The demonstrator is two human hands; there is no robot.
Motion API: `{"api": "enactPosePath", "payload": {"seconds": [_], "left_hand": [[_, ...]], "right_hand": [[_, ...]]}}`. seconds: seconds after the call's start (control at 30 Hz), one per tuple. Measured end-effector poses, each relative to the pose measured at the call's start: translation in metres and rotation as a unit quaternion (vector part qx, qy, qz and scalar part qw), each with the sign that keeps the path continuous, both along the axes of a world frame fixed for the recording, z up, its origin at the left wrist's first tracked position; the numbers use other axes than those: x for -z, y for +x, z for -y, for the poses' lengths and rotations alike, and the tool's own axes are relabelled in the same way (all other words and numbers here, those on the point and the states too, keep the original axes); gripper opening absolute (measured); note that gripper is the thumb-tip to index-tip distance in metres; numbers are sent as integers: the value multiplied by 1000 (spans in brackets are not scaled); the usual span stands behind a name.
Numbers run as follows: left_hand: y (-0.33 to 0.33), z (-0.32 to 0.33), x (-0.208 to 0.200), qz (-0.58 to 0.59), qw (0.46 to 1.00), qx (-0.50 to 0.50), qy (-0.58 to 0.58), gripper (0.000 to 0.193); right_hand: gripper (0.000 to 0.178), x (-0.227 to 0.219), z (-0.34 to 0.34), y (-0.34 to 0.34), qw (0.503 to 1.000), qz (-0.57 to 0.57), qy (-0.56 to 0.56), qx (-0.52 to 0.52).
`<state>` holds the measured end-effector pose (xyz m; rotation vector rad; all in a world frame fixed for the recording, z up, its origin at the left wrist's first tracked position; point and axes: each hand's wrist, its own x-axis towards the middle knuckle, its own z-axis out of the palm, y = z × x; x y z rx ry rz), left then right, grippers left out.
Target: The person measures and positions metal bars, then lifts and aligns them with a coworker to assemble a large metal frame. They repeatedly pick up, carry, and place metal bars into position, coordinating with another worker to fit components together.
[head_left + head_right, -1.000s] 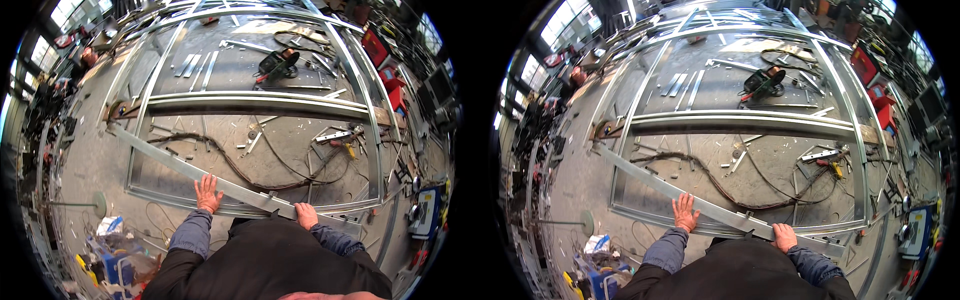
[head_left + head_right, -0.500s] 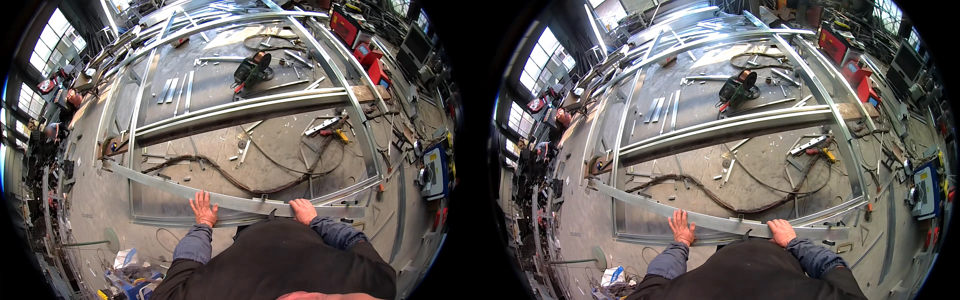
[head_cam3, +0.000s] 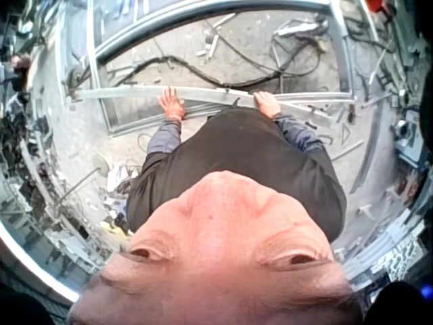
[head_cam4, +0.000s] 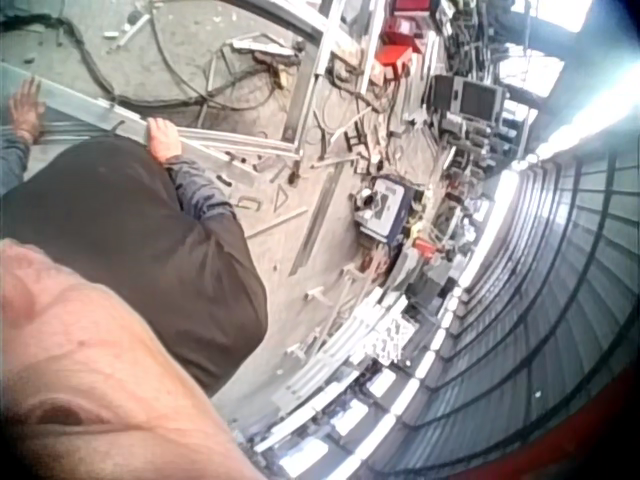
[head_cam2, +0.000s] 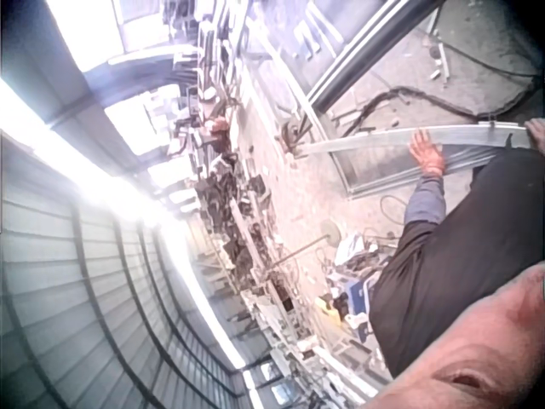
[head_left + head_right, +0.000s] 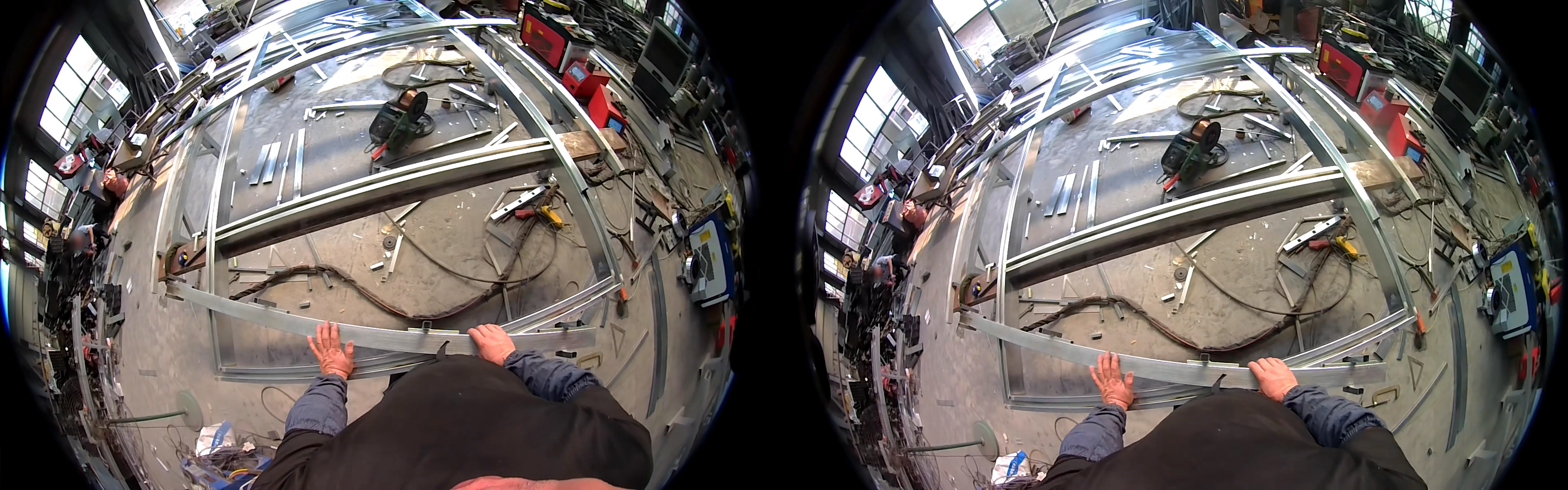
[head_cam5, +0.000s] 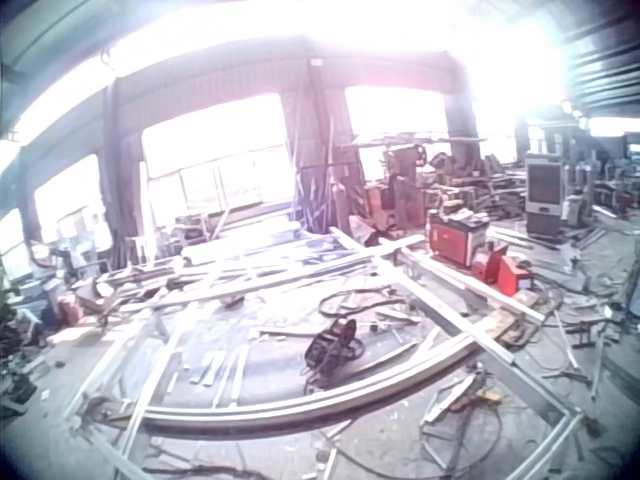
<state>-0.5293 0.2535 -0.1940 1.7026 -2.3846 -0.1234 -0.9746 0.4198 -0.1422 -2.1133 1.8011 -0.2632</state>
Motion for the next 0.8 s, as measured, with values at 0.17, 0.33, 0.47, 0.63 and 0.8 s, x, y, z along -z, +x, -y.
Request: {"api": "enactPosePath", "payload": {"seconds": [0.17,0.33,0.47,0.63,0.8], "left_hand": [[1,-1,1,6,1000,2,1,72],[-3,0,0,13,1000,9,0,72],[0,-3,6,2,1000,-5,10,73],[3,5,0,14,1000,0,8,75],[9,1,5,6,1000,-8,6,73]], "right_hand": [[51,-2,1,1,1000,8,-10,3],[53,5,-1,-3,1000,-1,-21,5],[59,3,6,-4,1000,-4,-2,-18],[62,0,4,7,999,29,-2,17],[68,27,1,5,1000,-9,11,6]]}}
